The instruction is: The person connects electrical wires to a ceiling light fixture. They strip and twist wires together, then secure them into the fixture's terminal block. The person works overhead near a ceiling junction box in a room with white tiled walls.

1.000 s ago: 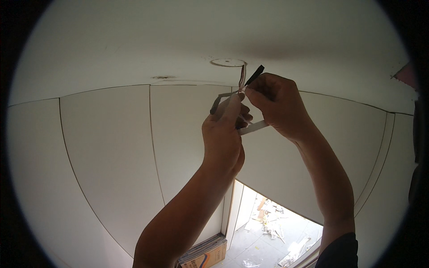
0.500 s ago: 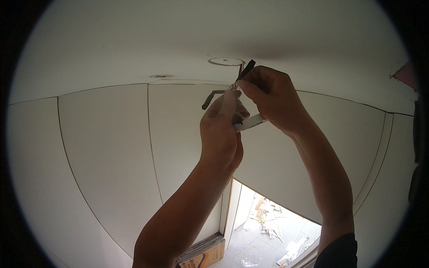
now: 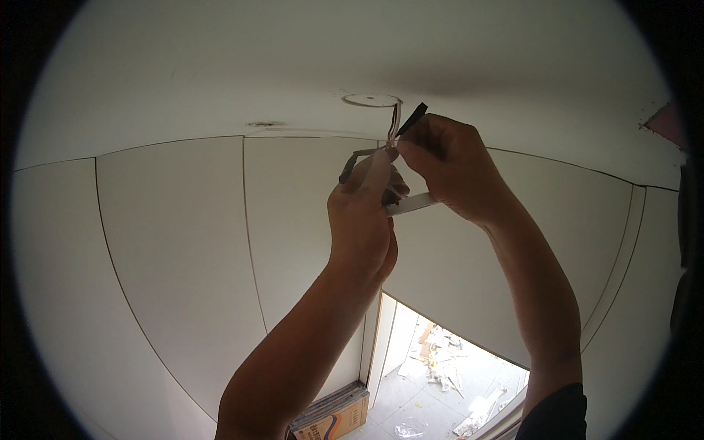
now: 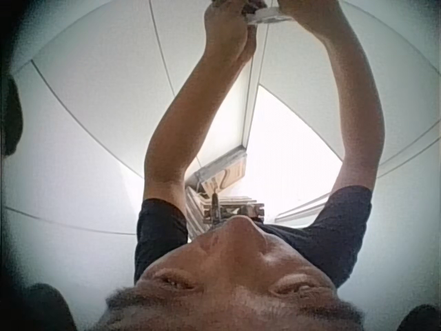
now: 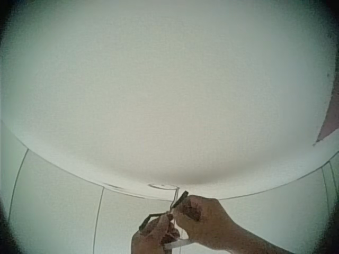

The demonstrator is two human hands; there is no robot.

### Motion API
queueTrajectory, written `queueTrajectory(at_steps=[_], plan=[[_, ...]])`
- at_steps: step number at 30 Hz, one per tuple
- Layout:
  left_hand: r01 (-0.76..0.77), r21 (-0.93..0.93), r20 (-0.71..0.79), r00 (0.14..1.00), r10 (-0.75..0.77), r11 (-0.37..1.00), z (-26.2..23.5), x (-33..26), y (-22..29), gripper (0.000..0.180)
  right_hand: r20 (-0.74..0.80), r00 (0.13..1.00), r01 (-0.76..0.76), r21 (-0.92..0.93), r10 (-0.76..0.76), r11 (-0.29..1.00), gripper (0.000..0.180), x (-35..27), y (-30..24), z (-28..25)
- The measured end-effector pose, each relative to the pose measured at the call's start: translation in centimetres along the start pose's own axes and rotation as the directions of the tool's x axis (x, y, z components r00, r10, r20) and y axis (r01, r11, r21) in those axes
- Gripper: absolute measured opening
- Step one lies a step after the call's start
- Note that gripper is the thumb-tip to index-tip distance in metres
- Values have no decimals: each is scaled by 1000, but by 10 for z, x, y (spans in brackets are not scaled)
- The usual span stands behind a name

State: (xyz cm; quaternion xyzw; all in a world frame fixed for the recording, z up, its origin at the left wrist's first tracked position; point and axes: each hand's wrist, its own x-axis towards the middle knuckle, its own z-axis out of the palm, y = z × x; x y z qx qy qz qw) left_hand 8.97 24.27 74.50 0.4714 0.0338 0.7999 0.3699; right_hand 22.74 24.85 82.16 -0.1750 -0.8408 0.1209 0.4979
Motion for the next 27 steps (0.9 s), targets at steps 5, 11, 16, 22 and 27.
queueTrajectory(at_steps=[5, 11, 16, 22, 27], plan=[[27, 18, -26, 999, -27, 999, 2, -1, 0, 25, -9, 1000, 16, 4, -16, 1000, 20, -5, -1, -2], [28, -2, -24, 999, -28, 1000, 4, -2, -2, 26, -30, 999, 43, 39, -42, 998, 16, -6, 4, -3], [37, -4, -16, 999, -37, 999, 3, -4, -1, 30, -29, 997, 65, 6, -64, 998, 18, -3, 2, -4], [35, -13, 4, 999, -34, 999, -3, 0, -1, 29, -21, 998, 64, 40, -63, 997, 19, -2, 4, 0], [56, -7, 18, 998, -56, 998, -3, 5, -6, 27, -16, 999, 44, 4, -44, 999, 20, -3, 10, -2]])
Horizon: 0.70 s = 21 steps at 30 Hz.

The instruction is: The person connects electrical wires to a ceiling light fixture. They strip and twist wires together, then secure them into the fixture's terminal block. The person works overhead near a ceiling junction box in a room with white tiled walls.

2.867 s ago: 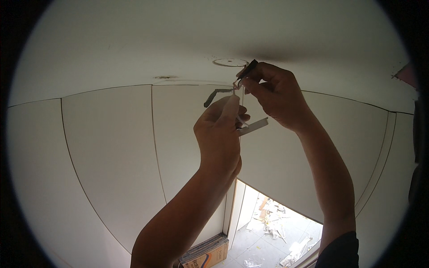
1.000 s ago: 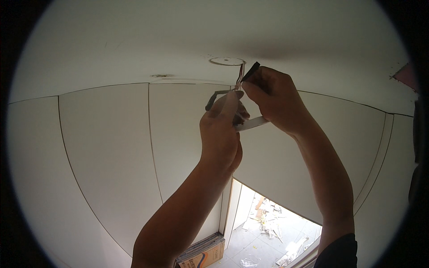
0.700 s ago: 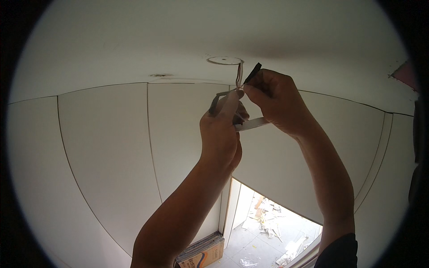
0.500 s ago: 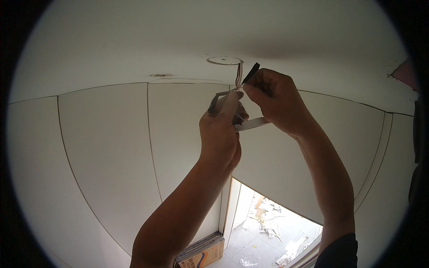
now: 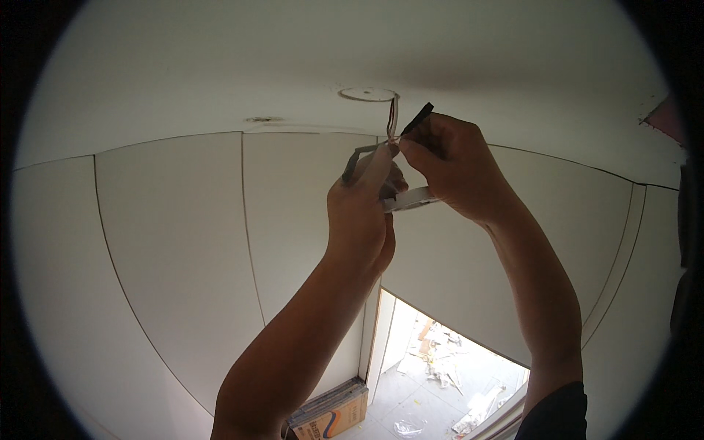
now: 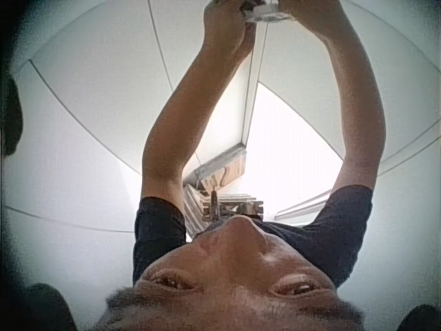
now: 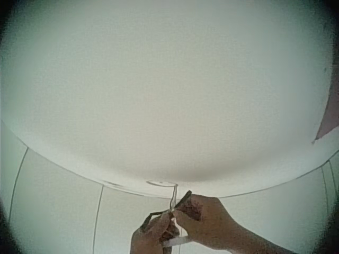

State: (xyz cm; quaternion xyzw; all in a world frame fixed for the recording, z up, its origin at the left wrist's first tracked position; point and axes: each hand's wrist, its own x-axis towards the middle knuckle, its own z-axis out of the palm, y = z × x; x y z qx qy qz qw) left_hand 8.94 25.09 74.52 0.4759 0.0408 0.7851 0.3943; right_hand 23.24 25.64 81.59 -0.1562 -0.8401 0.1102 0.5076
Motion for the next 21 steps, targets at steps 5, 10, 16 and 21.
queueTrajectory(at_steps=[5, 10, 16, 21], plan=[[27, -57, 0, 1000, -27, 998, 2, -1, -3, 27, -30, 999, -13, 25, 13, 1000, 19, -5, 2, 2], [35, -84, 3, 999, -35, 996, 1, 0, -5, 27, -61, 996, -66, 57, 70, 996, 21, -10, -3, 5], [29, -62, 24, 999, -28, 998, 2, -1, -6, 27, -118, 991, -42, 160, 61, 986, 21, -12, 7, 6], [26, -65, 4, 1000, -25, 998, -1, -2, -7, 25, -93, 993, -61, 143, 74, 988, 21, -7, 9, 4]])
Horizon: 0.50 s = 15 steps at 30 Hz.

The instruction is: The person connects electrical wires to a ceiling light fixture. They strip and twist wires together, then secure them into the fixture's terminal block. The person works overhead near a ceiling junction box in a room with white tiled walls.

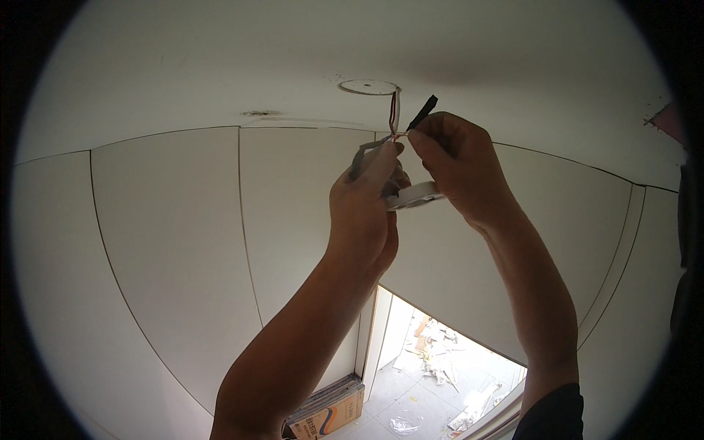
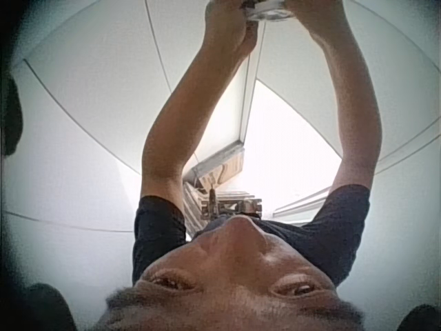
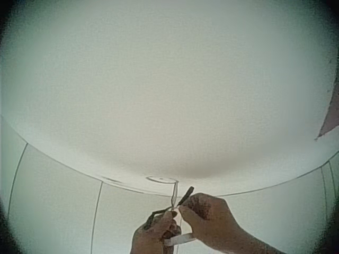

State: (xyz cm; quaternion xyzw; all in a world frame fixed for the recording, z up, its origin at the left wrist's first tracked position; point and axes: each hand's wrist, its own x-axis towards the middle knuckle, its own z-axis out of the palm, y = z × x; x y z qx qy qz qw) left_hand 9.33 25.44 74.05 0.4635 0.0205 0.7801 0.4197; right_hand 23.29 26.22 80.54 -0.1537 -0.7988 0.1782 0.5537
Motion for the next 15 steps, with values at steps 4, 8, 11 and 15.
queueTrajectory(at_steps=[4, 8, 11, 15], plan=[[-27, -33, 35, 999, 28, 999, -2, 3, 1, 25, 27, 1000, 14, -36, -13, 999, 22, 10, -5, -1], [-49, -44, 56, 997, 51, 998, 0, 3, 3, 24, 34, 996, 80, -33, -79, 996, 22, 15, -4, 4], [-60, -57, 53, 997, 63, 997, 0, 3, 4, 25, 61, 993, 105, -39, -102, 994, 22, 18, -8, 4], [-56, -74, 44, 997, 59, 996, -1, 6, 5, 26, 87, 991, 107, -12, -106, 994, 22, 20, -13, 7]])
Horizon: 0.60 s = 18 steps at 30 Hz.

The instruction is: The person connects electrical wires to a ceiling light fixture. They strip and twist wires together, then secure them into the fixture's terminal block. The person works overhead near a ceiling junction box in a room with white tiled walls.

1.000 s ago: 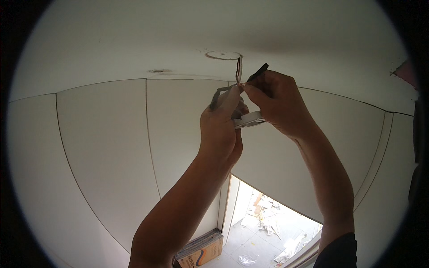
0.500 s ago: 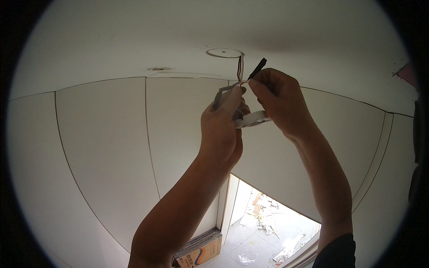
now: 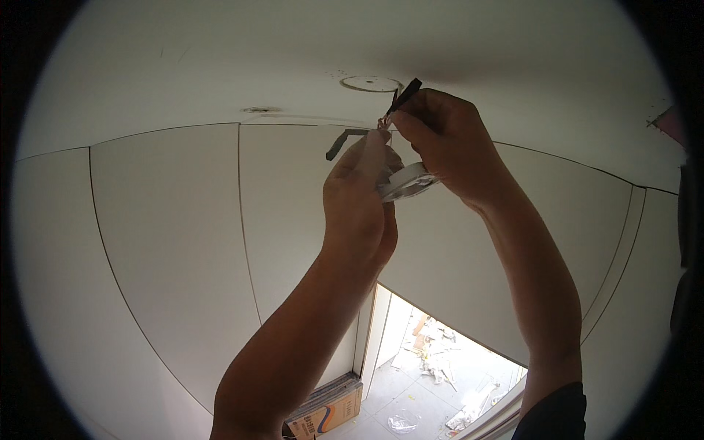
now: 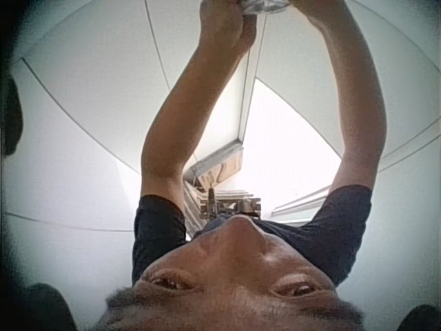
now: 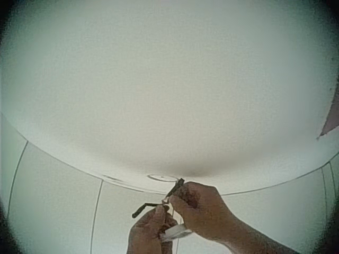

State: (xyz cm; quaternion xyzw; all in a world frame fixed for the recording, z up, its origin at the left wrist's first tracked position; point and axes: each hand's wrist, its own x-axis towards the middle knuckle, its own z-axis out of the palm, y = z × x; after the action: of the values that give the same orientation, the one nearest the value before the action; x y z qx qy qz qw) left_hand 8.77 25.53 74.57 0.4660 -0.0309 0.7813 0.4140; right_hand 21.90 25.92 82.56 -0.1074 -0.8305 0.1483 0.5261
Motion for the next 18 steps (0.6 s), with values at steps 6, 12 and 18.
queueTrajectory(at_steps=[6, 12, 18], plan=[[11, 13, -26, 1000, -11, 1000, -1, -1, 0, 25, -27, 1000, -14, -2, 14, 1000, 22, -2, 1, 2], [-4, 79, -11, 1000, 4, 997, -1, -1, 0, 21, 10, 999, -38, -72, 39, 997, 22, -5, 3, -5], [-8, 91, -75, 997, 15, 996, 6, -4, 1, 27, -21, 998, 55, -45, -56, 997, 22, -6, 5, -3]])
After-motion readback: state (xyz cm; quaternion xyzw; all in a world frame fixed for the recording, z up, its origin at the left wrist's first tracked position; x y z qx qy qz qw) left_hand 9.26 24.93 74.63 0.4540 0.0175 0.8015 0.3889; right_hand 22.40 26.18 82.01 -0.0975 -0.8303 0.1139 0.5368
